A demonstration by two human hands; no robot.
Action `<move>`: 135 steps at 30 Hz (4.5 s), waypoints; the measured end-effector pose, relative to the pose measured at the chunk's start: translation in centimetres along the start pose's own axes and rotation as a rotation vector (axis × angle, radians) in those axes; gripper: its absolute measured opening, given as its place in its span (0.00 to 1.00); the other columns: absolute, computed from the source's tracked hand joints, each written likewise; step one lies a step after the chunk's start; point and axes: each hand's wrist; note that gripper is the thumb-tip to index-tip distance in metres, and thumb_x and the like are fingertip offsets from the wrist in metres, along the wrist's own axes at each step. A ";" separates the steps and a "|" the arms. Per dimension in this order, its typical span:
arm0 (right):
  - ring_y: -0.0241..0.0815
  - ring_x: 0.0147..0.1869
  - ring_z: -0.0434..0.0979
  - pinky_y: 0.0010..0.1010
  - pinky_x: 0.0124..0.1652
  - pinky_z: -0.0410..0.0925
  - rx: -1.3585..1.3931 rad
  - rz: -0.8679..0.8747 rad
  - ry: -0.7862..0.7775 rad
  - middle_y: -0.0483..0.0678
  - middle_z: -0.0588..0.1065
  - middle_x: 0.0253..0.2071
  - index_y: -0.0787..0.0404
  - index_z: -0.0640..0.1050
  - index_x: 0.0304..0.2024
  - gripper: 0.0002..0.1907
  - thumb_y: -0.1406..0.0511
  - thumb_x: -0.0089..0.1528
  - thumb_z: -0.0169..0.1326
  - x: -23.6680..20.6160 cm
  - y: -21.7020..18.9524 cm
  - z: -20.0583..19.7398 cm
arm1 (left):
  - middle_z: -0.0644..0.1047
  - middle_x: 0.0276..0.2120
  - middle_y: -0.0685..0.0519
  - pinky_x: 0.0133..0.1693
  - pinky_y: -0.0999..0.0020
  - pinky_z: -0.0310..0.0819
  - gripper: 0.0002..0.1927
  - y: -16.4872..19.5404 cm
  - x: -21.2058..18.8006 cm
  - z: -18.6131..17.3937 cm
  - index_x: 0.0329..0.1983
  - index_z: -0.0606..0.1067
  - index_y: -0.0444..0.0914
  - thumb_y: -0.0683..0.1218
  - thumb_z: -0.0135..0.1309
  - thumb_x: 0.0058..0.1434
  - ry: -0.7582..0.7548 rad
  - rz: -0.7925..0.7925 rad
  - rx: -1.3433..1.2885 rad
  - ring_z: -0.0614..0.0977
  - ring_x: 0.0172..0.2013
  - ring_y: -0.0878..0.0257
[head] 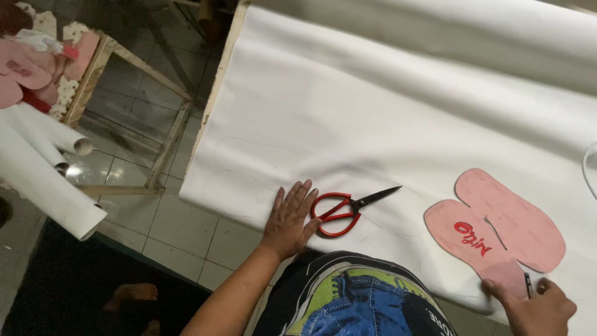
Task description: The person traces around a pink sandal-shaped template with a pen onto a long roll of white material spread on the table, repositioning the template and drawing outlines at successive spots along the roll. They occasionally smooth the material and hold the template steady while tracing.
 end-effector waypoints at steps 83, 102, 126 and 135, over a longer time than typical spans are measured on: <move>0.35 0.32 0.79 0.25 0.32 0.71 0.735 -0.198 -0.325 0.50 0.80 0.33 0.69 0.80 0.45 0.12 0.68 0.61 0.62 -9.8 -46.9 6.7 | 0.62 0.71 0.45 0.67 0.47 0.58 0.22 -24.4 8.5 -11.6 0.50 0.79 0.45 0.53 0.69 0.53 0.514 -0.116 -0.213 0.59 0.72 0.43; 0.34 0.31 0.78 0.25 0.33 0.71 0.751 -0.252 -0.339 0.48 0.80 0.32 0.69 0.80 0.43 0.11 0.68 0.60 0.62 -10.0 -46.6 7.0 | 0.62 0.71 0.47 0.66 0.45 0.60 0.23 -24.0 8.4 -11.6 0.53 0.80 0.46 0.53 0.68 0.55 0.506 -0.125 -0.199 0.60 0.71 0.43; 0.31 0.32 0.76 0.23 0.31 0.68 0.691 -0.326 -0.350 0.47 0.81 0.33 0.68 0.81 0.42 0.09 0.68 0.62 0.60 -9.3 -45.9 7.3 | 0.63 0.71 0.45 0.67 0.45 0.56 0.21 -23.8 8.1 -12.1 0.51 0.81 0.43 0.52 0.68 0.55 0.475 -0.122 -0.203 0.59 0.72 0.42; 0.31 0.29 0.74 0.24 0.30 0.67 0.686 -0.306 -0.364 0.46 0.80 0.31 0.66 0.82 0.42 0.09 0.67 0.62 0.61 -9.2 -46.1 7.2 | 0.63 0.71 0.45 0.69 0.45 0.55 0.20 -23.5 8.3 -12.4 0.49 0.81 0.42 0.52 0.67 0.55 0.485 -0.125 -0.213 0.58 0.72 0.42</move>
Point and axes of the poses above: each hand's wrist, its own x-axis towards the middle knuckle, its own z-axis out of the palm, y = z × x
